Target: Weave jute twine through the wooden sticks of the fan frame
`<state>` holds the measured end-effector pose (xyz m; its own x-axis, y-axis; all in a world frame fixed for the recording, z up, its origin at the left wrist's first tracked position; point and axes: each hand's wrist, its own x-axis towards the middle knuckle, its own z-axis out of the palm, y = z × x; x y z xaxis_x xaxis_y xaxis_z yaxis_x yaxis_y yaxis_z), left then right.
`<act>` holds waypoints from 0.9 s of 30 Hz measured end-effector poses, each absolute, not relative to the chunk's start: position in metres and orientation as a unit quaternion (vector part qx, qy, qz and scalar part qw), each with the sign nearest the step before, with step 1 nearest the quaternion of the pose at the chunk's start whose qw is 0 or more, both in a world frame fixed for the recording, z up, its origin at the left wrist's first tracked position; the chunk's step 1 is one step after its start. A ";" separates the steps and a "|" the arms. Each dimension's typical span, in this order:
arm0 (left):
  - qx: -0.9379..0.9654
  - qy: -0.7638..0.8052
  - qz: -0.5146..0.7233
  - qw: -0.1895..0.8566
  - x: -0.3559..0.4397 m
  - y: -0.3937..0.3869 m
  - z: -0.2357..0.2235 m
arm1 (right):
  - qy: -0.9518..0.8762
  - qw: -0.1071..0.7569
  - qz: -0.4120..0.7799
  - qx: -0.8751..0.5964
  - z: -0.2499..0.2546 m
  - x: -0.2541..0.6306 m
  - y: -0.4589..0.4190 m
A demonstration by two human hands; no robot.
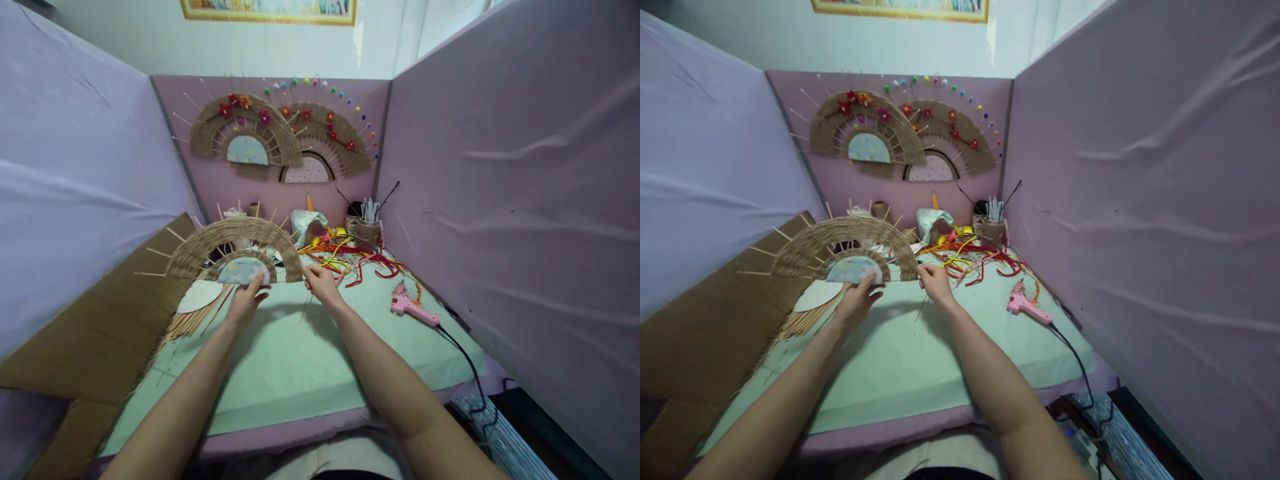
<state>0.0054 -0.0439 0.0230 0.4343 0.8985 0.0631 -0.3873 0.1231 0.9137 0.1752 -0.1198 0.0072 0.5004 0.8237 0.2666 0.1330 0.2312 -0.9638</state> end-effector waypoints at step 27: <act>0.273 0.165 0.485 0.814 0.009 -0.037 0.034 | -0.479 0.670 0.146 -0.548 0.017 0.181 -0.130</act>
<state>0.0086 -0.0373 0.0337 0.4743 0.8803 -0.0050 -0.7000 0.3806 0.6043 0.1809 -0.1295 0.0167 0.4991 0.7210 0.4807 0.3285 0.3559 -0.8749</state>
